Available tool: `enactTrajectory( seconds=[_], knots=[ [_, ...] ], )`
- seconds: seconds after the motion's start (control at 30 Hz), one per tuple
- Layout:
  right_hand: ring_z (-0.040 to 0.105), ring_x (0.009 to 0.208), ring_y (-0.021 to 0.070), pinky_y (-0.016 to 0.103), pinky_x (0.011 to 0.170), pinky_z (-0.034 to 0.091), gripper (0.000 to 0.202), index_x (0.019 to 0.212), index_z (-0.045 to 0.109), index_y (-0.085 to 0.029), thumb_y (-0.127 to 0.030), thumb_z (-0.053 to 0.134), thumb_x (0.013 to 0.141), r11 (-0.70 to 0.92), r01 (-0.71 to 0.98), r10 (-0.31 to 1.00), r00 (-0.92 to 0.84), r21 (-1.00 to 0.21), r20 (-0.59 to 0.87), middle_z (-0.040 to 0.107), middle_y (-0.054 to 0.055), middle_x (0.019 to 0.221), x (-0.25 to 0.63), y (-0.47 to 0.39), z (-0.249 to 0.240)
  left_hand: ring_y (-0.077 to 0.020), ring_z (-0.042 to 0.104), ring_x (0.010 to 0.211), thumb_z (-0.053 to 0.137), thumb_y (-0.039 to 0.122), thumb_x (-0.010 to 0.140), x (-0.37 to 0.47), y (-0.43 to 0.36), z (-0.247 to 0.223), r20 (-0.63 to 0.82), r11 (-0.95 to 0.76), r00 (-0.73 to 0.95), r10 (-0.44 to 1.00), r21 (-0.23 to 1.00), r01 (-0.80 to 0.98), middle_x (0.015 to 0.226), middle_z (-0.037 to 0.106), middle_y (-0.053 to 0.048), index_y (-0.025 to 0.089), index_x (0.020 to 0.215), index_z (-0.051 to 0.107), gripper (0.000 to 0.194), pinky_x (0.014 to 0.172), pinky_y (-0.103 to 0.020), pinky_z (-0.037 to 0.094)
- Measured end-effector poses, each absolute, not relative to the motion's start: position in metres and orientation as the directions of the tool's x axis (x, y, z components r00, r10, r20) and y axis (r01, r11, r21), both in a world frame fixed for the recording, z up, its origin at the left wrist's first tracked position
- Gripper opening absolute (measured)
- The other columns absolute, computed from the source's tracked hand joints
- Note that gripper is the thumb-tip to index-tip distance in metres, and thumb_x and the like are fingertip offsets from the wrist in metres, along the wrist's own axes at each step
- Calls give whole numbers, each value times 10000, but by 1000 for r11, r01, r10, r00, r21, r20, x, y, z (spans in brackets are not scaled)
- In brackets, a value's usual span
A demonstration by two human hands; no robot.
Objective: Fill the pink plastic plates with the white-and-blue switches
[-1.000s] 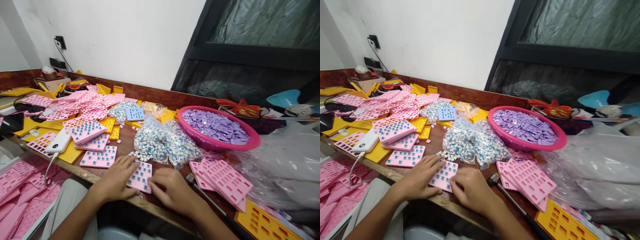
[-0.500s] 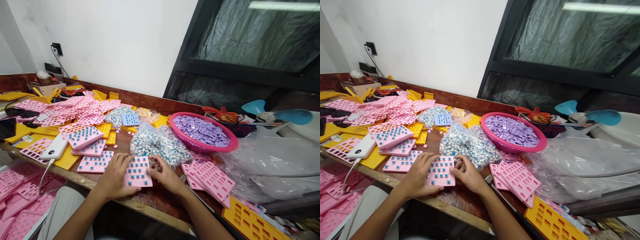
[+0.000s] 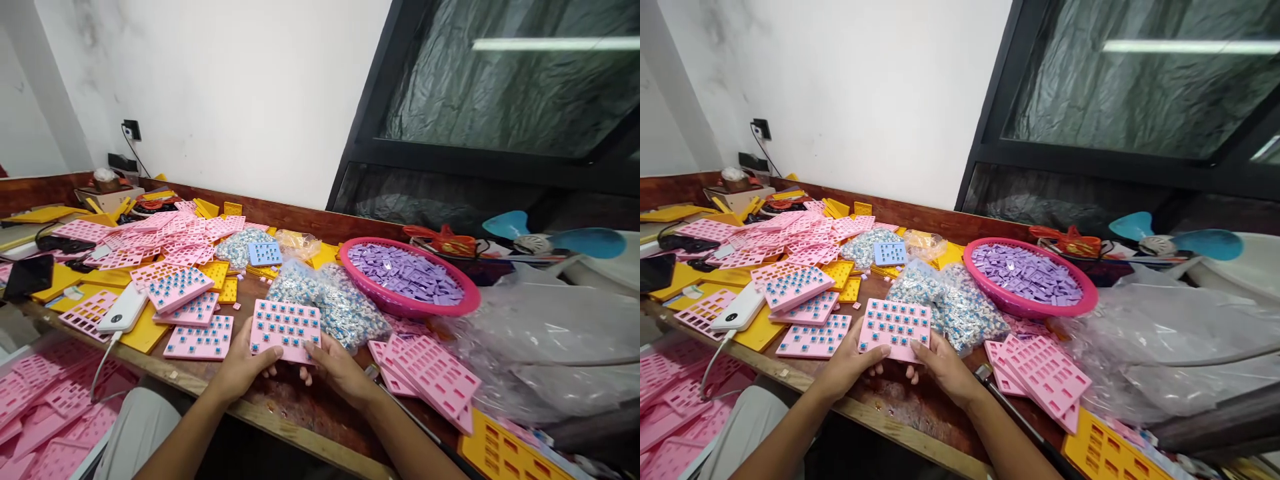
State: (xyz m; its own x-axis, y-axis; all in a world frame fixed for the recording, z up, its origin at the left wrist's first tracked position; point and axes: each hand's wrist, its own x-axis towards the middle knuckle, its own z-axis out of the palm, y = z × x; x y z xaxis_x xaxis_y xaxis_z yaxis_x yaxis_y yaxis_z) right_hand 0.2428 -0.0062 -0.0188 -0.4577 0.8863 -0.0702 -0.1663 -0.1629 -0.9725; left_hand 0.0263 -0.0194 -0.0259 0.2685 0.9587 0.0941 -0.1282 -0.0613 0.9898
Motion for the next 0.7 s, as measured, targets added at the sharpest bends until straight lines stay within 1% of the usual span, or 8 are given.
enactTrajectory(
  seconds=[0.07,0.17,0.27,0.37,0.43,0.53,0.63,0.7],
  knots=[
    [630,602,134,255,526,522,399,1043,579,-197,-513,737,857,-138,-151,897,-439,-979,-59,674,21,857,242,-5,-22,-92,563,565,760,481,823,29,-21,-26,96,-57,232,968,984,-169,881,654,-4,198,1238,474,578,511,-222,493],
    [605,564,129,256,500,506,392,1051,586,-196,-506,733,863,-110,-148,908,-417,-983,-39,664,14,810,241,-2,-28,-95,584,597,781,483,804,29,-21,-27,111,-57,250,962,976,-211,878,652,-5,191,1197,492,569,525,-210,506],
    [611,575,133,266,518,510,396,1061,586,-199,-528,710,879,-169,-153,889,-450,-974,-83,681,32,844,243,0,-31,-139,653,671,681,563,867,26,-19,-24,99,-11,320,942,964,-266,914,672,-37,190,1200,508,529,536,-227,537],
    [656,653,162,287,572,527,442,1101,574,-211,-585,672,889,-219,-139,828,-550,-966,-108,698,58,914,247,1,-31,-146,663,623,634,600,884,14,-17,-15,95,-1,290,952,951,-309,850,678,-34,178,1204,533,540,528,-244,552],
    [659,675,164,282,585,519,497,1164,562,-217,-618,656,885,-194,-143,809,-583,-971,-76,701,67,937,251,2,-29,-132,636,545,675,586,856,-9,-14,-6,92,-29,188,978,949,-315,763,660,-7,168,1240,522,587,489,-231,529],
    [624,647,136,257,580,485,523,1206,556,-215,-624,643,892,-110,-143,850,-526,-984,-19,691,55,912,255,5,-25,-116,596,491,706,530,843,-66,-6,10,140,-170,-131,981,952,-253,724,632,25,193,1418,383,740,446,-212,490],
    [597,620,126,252,571,459,502,1183,565,-209,-622,624,903,-66,-79,879,-476,-995,-21,674,40,873,255,9,-22,-110,576,484,636,479,893,-130,9,19,224,-242,-461,859,970,21,762,631,30,243,1539,173,829,489,-230,493],
    [586,613,130,260,570,451,509,1179,561,-205,-627,617,902,-28,-16,874,-486,-999,-17,668,38,860,254,11,-23,-149,633,581,518,483,946,-162,22,19,256,-112,-573,779,955,274,859,664,-16,241,1554,138,757,584,-283,532]
  ],
)
